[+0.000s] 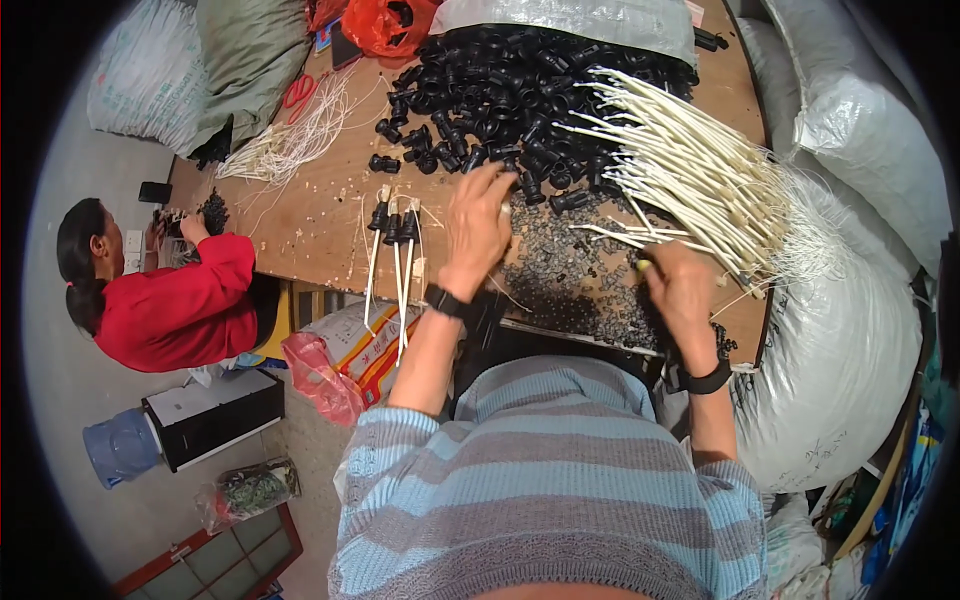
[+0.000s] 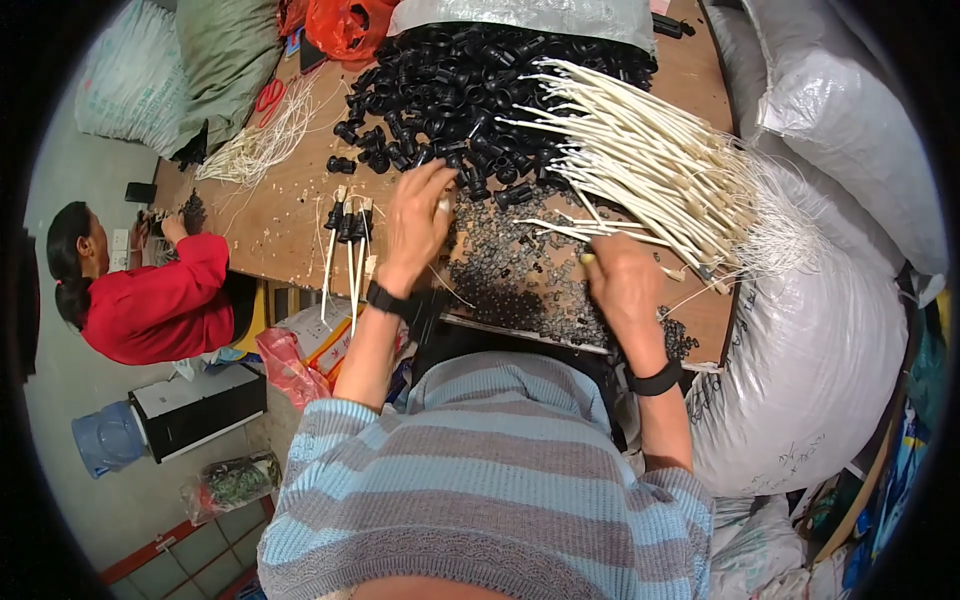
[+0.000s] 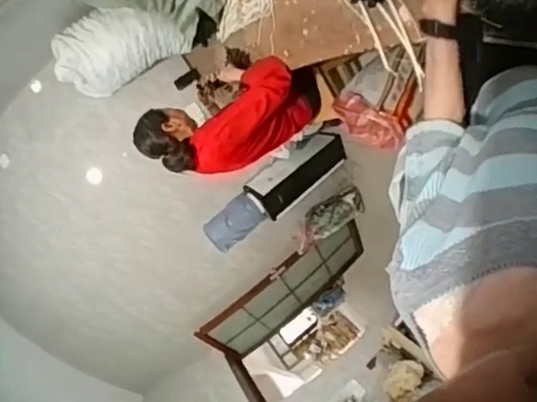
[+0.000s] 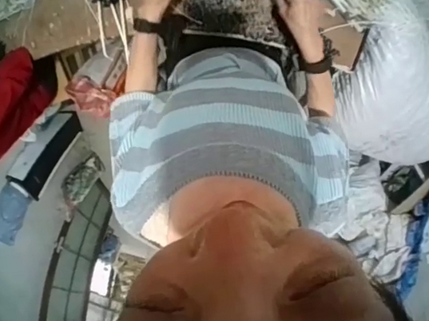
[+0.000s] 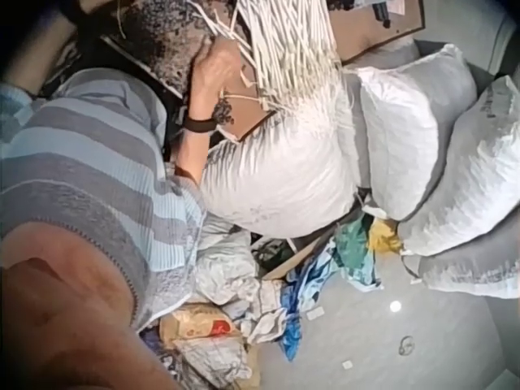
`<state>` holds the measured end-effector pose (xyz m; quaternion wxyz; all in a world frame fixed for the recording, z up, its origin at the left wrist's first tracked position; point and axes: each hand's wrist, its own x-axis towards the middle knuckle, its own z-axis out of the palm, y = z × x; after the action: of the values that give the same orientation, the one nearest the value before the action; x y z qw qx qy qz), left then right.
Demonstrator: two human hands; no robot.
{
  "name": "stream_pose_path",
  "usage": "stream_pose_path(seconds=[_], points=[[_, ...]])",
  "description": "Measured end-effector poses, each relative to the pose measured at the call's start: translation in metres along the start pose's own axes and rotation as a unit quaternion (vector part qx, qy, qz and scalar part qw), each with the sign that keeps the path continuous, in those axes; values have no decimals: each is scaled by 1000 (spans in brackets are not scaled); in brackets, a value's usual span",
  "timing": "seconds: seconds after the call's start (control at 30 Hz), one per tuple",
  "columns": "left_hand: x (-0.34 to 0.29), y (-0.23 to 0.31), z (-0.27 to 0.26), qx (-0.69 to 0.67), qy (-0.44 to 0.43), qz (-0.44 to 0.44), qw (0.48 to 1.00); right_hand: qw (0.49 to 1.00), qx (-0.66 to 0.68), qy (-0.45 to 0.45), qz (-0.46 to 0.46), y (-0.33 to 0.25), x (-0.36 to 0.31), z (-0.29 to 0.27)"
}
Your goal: The person picks up a black plastic part and a white cord, threads the cord through the part, and then slides a small yellow ring onto the cord. They repeat this assembly process, placing the finished units on the table.
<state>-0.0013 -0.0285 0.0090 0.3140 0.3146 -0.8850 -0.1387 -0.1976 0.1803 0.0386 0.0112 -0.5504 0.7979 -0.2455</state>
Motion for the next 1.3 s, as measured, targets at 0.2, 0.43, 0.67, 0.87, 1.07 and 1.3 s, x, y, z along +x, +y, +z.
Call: stream_pose_path(seconds=[0.2,0.43,0.67,0.87,1.07,1.3], points=[[24,-21,12,33,-82,-22,996,992,-102,-44,63,26,-8,2],[1,-16,-2,-58,-65,-18,996,997,53,-29,-55,-4,3,-8],[-19,12,-16,-262,-159,-191,932,982,158,-83,-58,-18,1,-4],[-16,15,-14,-221,-166,-59,959,971,213,-52,-92,-25,-3,0],[-20,22,-17,-226,-189,-136,946,985,138,-44,-95,-26,-8,-1],[-24,34,-7,-182,-188,42,964,986,22,-28,-164,-35,-6,9]])
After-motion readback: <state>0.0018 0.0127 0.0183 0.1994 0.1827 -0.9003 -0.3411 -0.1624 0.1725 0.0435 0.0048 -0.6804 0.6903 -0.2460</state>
